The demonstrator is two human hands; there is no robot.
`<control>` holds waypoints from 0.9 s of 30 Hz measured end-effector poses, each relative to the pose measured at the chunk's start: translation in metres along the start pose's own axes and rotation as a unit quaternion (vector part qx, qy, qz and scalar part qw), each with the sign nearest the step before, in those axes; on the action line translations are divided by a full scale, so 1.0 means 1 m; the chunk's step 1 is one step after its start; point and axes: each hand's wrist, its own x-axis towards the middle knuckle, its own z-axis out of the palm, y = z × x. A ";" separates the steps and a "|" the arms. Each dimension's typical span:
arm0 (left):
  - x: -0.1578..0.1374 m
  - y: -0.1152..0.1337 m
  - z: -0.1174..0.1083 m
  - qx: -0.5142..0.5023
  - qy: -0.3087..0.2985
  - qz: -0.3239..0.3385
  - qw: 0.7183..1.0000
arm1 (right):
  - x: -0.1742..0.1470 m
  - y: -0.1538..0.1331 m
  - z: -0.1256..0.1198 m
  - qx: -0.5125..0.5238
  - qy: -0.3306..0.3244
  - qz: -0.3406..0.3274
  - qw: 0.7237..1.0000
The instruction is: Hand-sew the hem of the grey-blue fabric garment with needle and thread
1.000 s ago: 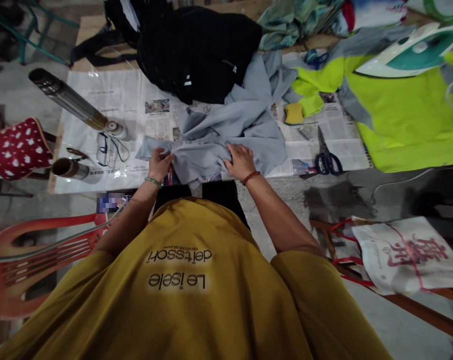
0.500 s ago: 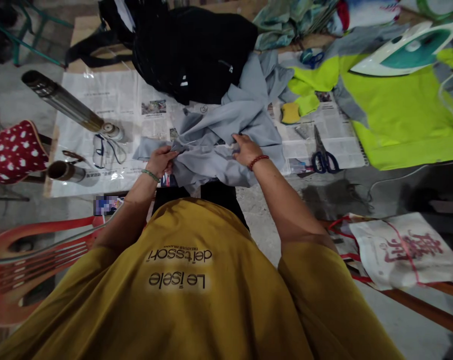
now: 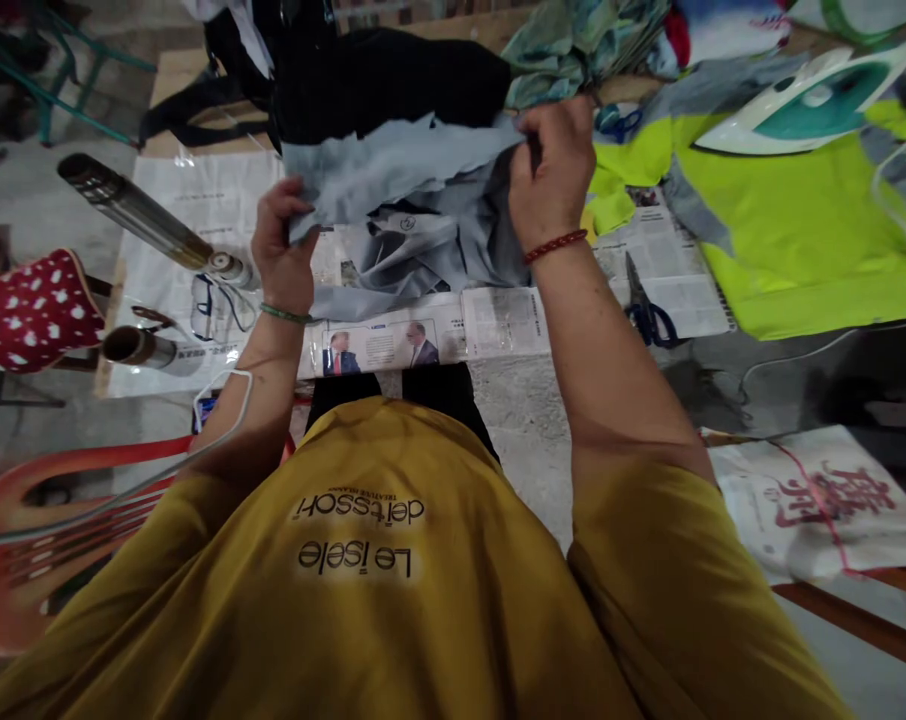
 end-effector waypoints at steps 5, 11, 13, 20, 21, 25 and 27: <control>-0.054 -0.023 -0.010 0.015 -0.045 0.046 0.998 | -0.096 0.016 0.018 -0.002 -0.026 -0.035 0.999; -0.159 -0.047 -0.020 0.106 -0.171 -0.024 0.979 | -0.233 0.032 0.044 -0.025 -0.176 0.020 0.984; -0.173 -0.043 -0.027 0.123 -0.148 -0.035 0.981 | -0.246 0.031 0.043 -0.031 -0.152 0.046 0.987; -0.155 -0.010 -0.016 0.165 -0.120 -0.099 0.974 | -0.228 -0.014 0.044 0.013 -0.185 0.030 0.982; -0.150 -0.008 -0.009 0.165 -0.139 -0.113 0.970 | -0.225 -0.027 0.048 0.028 -0.205 0.003 0.978; -0.135 -0.009 0.021 0.152 -0.194 -0.176 0.953 | -0.217 -0.081 0.077 0.087 -0.278 -0.112 0.950; -0.133 -0.012 0.028 0.114 -0.189 -0.201 0.954 | -0.213 -0.102 0.094 0.092 -0.305 -0.129 0.939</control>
